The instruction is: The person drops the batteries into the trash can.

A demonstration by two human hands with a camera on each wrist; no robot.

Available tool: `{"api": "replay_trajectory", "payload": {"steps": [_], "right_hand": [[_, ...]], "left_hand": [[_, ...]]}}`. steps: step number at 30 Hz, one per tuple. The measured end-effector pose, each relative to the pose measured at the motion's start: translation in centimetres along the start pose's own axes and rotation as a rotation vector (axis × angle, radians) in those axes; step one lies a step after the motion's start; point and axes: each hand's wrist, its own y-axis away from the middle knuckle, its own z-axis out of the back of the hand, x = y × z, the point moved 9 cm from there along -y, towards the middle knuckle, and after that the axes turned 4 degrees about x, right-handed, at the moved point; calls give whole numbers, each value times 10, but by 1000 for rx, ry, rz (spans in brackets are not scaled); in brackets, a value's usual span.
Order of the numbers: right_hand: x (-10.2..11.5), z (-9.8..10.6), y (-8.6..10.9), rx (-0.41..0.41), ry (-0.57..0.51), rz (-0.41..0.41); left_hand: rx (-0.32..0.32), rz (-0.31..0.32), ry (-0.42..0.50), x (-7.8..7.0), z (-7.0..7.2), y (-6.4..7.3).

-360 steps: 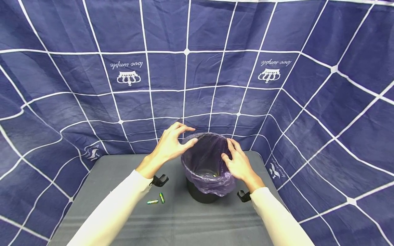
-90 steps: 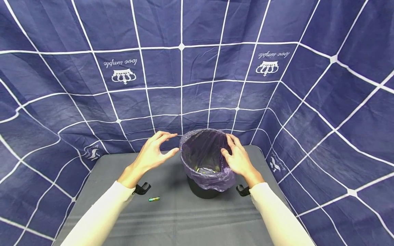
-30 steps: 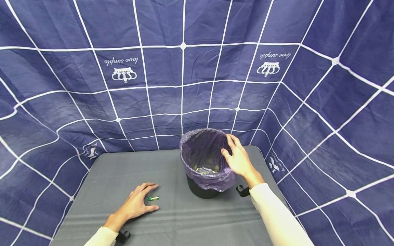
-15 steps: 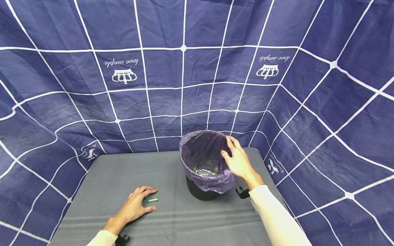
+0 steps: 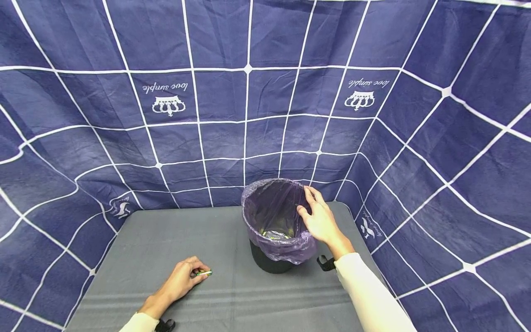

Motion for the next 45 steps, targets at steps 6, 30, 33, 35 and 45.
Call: {"api": "replay_trajectory", "payload": {"steps": [6, 30, 33, 35, 45], "right_hand": [[1, 0, 0, -4, 10, 10], [0, 0, -1, -8, -14, 8], [-1, 0, -1, -9, -17, 9], [-1, 1, 0, -11, -21, 9], [0, 2, 0, -14, -16, 17]], "left_hand": [[17, 28, 3, 0, 0, 0], [-148, -146, 25, -50, 26, -30], [-146, -140, 27, -56, 30, -36], [-147, -137, 24, -61, 34, -40], [-250, -264, -8, -98, 62, -57]]}}
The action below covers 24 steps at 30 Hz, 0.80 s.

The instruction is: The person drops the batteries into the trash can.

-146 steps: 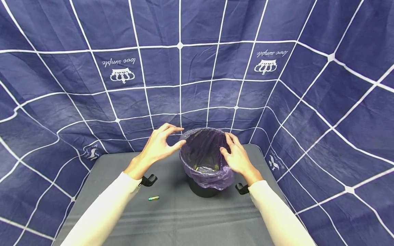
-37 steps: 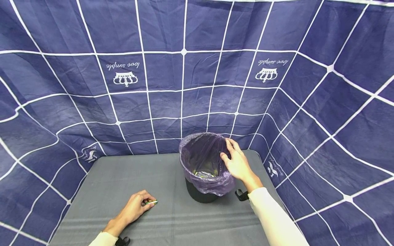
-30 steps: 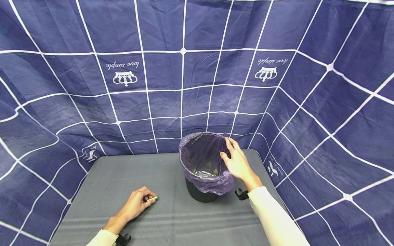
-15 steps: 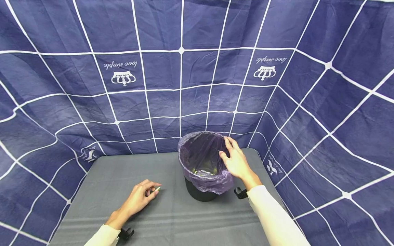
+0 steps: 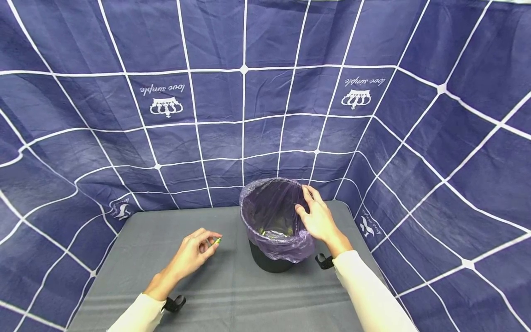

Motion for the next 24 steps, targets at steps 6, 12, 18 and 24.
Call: {"api": "replay_trajectory", "payload": {"steps": [6, 12, 18, 24], "right_hand": [[0, -1, 0, 2, -2, 0], [-1, 0, 1, 1, -2, 1], [0, 1, 0, -1, 5, 4], [0, 0, 0, -2, 13, 11]], "left_hand": [[-28, -33, 13, -21, 15, -22], [-41, -56, 29, -36, 26, -41], [-43, -96, 31, -52, 37, -65], [-45, -139, 32, -73, 49, -94]]}}
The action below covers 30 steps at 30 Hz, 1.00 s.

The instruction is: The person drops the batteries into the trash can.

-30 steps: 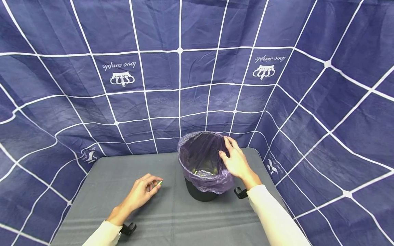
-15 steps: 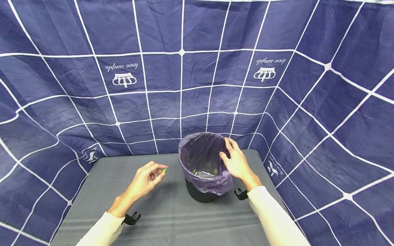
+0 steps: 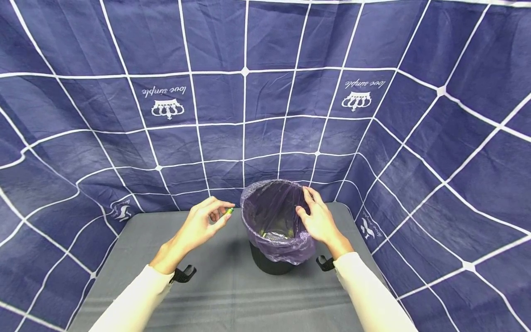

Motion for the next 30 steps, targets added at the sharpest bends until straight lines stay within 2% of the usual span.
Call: {"api": "replay_trajectory", "payload": {"steps": [4, 12, 18, 23, 30], "right_hand": [[-1, 0, 0, -4, 2, 5], [-3, 0, 0, -9, -4, 3], [-1, -1, 0, -15, -2, 11], [0, -1, -1, -23, -4, 16], [0, 0, -1, -21, 5, 14]], "left_hand": [[11, -32, -7, -10, 2, -25], [50, -76, -9, -30, -2, -75], [73, -113, 4, -44, -7, -106], [102, -118, 13, -49, -13, -121], [137, -86, 28, -50, -19, -129]]}}
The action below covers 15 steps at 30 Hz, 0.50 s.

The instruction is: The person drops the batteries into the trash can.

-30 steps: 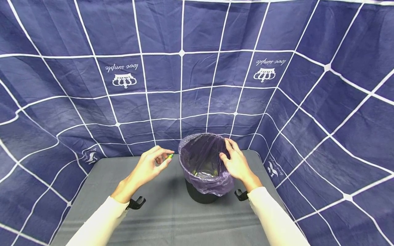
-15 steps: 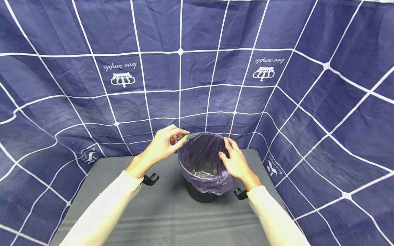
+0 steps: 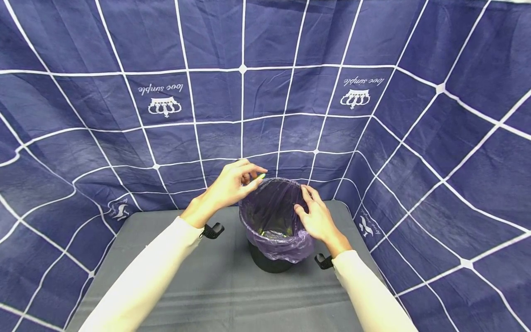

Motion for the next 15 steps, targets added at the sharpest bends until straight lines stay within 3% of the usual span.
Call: {"api": "replay_trajectory", "payload": {"steps": [9, 15], "right_hand": [[2, 0, 0, 1, 0, 3], [3, 1, 1, -2, -5, -1]], "left_hand": [[53, 67, -14, 4, -1, 3], [38, 62, -18, 8, 0, 7]]}}
